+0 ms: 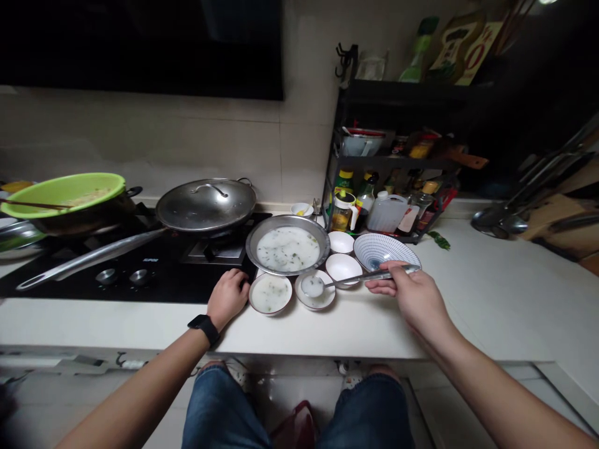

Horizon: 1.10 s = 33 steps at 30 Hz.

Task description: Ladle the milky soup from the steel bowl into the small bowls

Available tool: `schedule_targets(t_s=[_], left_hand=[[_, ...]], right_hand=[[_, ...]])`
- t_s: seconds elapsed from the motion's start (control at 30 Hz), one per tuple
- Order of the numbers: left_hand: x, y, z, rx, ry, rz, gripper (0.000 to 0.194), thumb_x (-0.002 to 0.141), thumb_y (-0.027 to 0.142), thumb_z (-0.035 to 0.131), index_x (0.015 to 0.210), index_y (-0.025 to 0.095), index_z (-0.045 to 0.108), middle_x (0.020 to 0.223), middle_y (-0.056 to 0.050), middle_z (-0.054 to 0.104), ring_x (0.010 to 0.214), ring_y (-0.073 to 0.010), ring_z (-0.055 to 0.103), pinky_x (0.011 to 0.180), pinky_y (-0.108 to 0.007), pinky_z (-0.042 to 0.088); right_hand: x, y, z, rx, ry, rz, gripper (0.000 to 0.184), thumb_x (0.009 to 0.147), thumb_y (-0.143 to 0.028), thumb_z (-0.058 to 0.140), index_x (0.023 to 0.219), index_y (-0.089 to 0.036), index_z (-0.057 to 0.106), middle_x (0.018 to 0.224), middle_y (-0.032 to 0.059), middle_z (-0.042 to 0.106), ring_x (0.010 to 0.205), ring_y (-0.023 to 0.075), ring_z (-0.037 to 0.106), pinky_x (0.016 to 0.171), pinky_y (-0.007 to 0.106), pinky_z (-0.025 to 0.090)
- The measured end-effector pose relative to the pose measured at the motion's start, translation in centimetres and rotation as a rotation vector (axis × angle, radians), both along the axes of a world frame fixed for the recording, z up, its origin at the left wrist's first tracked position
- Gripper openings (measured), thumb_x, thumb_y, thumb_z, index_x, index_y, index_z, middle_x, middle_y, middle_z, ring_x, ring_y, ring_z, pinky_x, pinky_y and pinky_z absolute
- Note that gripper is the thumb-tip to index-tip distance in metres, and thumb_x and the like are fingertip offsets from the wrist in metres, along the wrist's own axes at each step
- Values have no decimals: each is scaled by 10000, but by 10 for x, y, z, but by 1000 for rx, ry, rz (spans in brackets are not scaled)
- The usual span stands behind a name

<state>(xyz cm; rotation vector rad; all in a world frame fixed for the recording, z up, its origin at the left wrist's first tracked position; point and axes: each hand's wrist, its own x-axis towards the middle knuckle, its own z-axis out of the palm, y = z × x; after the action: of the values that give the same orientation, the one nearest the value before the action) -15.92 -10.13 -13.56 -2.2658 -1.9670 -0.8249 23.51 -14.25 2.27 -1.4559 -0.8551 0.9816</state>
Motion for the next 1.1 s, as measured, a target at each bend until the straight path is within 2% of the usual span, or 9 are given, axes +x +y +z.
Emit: schedule_targets(t_s=[0.17, 0.33, 0.53, 0.6, 0.67, 0.73, 0.83, 0.97, 1.1], left_hand=[[1, 0, 0, 1, -13, -2, 203, 953, 196, 516, 939, 228, 717, 1040, -108, 701, 1018, -289, 631, 960, -437, 523], [1, 1, 0, 2, -23, -5, 193, 950, 189, 517, 942, 217, 708, 1048, -110, 701, 1019, -287, 630, 960, -436, 522], [1, 0, 0, -10, -30, 7, 183, 958, 187, 524, 930, 227, 700, 1054, -103, 700, 1031, -281, 633, 959, -428, 524], [2, 0, 0, -12, -36, 7, 176, 955, 184, 528, 928, 222, 698, 1045, -103, 699, 1027, -281, 631, 959, -430, 523], [2, 0, 1, -11, -40, 7, 172, 952, 179, 531, 927, 218, 696, 1041, -104, 697, 1024, -280, 628, 955, -430, 524], [3, 0, 2, -12, -41, 11, 168, 951, 175, 535, 927, 218, 696, 1042, -101, 697, 1022, -276, 627, 950, -425, 524], [3, 0, 1, -15, -44, 15, 168, 950, 172, 538, 930, 215, 699, 1042, -99, 698, 1018, -271, 629, 949, -420, 524], [2, 1, 0, -3, -43, 5, 174, 953, 174, 536, 937, 208, 706, 1039, -103, 699, 1020, -276, 630, 957, -427, 524], [2, 0, 0, 0, -33, 11, 176, 948, 173, 539, 932, 211, 711, 1024, -101, 701, 1009, -279, 629, 946, -429, 522]], right_hand=[[1, 27, 16, 75, -13, 23, 123, 968, -198, 600, 866, -194, 669, 641, 97, 749, 621, 243, 799, 592, 303, 684], [-12, 65, 20, 158, -7, 51, 111, 967, -177, 586, 872, -183, 645, 624, 61, 719, 609, 208, 790, 598, 272, 676], [-58, 118, 3, 177, -18, 66, 111, 1012, -190, 539, 921, -181, 601, 600, 34, 696, 587, 187, 777, 592, 260, 657], [-74, 137, -6, 194, -36, 89, 139, 1024, -267, 574, 904, -196, 579, 593, 8, 672, 581, 186, 773, 603, 277, 660], [-86, 153, -15, 277, -97, 141, 199, 1021, -369, 606, 906, -209, 575, 638, -3, 673, 605, 190, 777, 632, 304, 667], [-93, 162, -20, 423, -234, 216, 252, 1017, -459, 607, 950, -216, 601, 716, 15, 704, 675, 215, 795, 682, 348, 676], [-93, 162, -19, 676, -585, 334, 284, 1040, -485, 553, 1052, -222, 660, 865, 76, 772, 840, 270, 815, 814, 433, 677], [-86, 145, -16, 1006, -1042, 478, 225, 1063, -321, 508, 1137, -233, 702, 1123, 127, 800, 1081, 278, 781, 994, 456, 631], [-79, 128, -27, 1133, -1335, 752, 268, 1031, -190, 501, 1193, -219, 712, 1182, 122, 802, 1092, 253, 779, 928, 405, 660]])
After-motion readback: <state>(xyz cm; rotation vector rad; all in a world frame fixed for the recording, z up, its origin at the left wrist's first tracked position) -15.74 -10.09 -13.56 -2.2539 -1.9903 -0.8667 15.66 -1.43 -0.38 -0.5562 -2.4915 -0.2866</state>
